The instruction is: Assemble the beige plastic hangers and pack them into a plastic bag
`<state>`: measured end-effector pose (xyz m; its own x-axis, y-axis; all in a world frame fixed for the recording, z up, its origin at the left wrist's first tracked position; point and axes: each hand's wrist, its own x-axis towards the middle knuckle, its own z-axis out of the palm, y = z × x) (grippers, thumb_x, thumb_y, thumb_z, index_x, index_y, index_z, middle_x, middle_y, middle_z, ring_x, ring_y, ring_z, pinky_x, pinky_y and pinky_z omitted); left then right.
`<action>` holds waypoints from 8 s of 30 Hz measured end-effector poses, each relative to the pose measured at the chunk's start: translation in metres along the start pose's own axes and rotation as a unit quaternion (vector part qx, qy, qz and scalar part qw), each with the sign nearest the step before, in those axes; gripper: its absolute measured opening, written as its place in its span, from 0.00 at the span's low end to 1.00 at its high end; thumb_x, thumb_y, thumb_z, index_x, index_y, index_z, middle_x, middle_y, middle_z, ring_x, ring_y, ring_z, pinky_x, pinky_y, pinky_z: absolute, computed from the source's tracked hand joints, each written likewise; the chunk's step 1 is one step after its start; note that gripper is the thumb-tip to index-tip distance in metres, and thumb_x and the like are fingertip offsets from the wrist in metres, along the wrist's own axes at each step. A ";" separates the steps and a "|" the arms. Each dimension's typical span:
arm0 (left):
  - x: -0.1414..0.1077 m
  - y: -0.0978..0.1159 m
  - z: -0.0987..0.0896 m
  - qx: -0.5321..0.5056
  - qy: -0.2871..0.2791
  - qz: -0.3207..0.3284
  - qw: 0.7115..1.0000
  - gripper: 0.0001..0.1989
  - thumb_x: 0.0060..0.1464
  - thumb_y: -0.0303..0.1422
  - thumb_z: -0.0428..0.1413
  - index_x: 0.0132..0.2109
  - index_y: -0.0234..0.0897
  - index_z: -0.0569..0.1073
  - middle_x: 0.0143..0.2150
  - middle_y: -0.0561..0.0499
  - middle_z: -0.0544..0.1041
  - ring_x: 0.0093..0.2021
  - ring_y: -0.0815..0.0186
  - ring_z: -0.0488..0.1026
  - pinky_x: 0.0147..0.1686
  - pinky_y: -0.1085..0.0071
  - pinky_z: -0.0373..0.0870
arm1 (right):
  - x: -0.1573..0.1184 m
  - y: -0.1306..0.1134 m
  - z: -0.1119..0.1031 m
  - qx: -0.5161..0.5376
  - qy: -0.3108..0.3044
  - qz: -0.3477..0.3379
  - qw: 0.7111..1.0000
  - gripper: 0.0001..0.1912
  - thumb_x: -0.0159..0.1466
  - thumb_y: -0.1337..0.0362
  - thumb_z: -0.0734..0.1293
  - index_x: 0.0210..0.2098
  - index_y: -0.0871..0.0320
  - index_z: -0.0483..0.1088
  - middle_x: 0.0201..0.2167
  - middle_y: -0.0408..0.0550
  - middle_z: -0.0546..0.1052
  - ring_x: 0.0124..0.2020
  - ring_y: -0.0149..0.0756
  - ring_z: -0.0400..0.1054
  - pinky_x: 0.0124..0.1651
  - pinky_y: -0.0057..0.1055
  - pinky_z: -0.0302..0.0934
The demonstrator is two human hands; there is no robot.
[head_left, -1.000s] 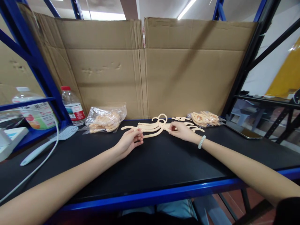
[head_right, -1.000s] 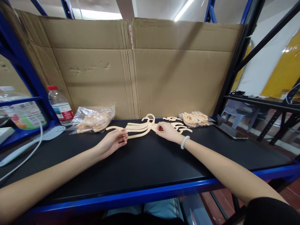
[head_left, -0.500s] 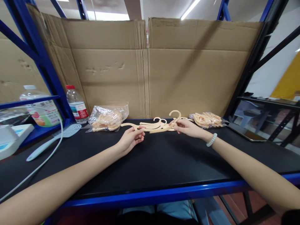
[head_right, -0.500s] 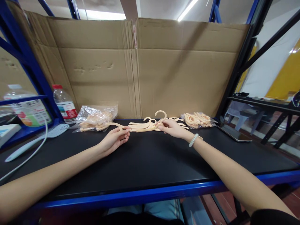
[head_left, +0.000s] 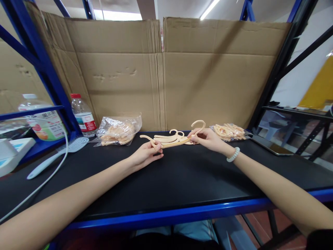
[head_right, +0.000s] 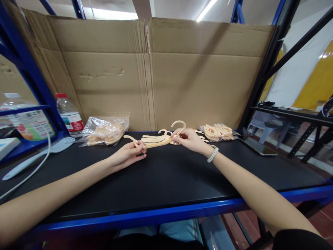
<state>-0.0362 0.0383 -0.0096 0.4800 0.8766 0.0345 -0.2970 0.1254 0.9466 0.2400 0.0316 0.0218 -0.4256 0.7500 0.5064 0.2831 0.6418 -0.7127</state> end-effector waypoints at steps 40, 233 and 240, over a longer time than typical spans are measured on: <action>0.002 -0.002 0.004 0.036 0.147 0.019 0.988 0.14 0.38 0.12 0.56 0.24 0.33 0.62 0.21 0.56 0.68 0.22 0.74 0.69 0.25 0.79 0.68 | -0.011 -0.006 0.034 -0.073 0.083 -0.067 0.992 0.11 0.63 0.59 0.63 0.33 0.59 0.73 0.33 0.50 0.77 0.27 0.33 0.69 0.29 0.30 0.65; -0.031 0.022 -0.015 -0.017 0.025 0.023 0.999 0.10 0.41 0.27 0.67 0.31 0.31 0.73 0.31 0.52 0.72 0.28 0.76 0.68 0.30 0.80 0.67 | -0.019 0.007 -0.004 -0.256 0.034 -0.102 0.961 0.07 0.66 0.64 0.58 0.39 0.57 0.67 0.35 0.49 0.73 0.35 0.37 0.67 0.40 0.34 0.62; -0.038 0.028 -0.007 -0.019 -0.046 0.007 0.999 0.11 0.44 0.27 0.66 0.30 0.32 0.69 0.44 0.50 0.72 0.36 0.71 0.71 0.37 0.73 0.70 | -0.022 0.002 0.001 -0.230 0.041 -0.115 0.966 0.08 0.67 0.65 0.58 0.40 0.56 0.67 0.37 0.49 0.74 0.37 0.38 0.68 0.42 0.36 0.63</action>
<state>-0.0685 0.0123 0.0130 0.5495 0.8317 0.0795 -0.3354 0.1324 0.9327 0.2496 0.0165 0.0086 -0.4586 0.5778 0.6751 0.5487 0.7817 -0.2964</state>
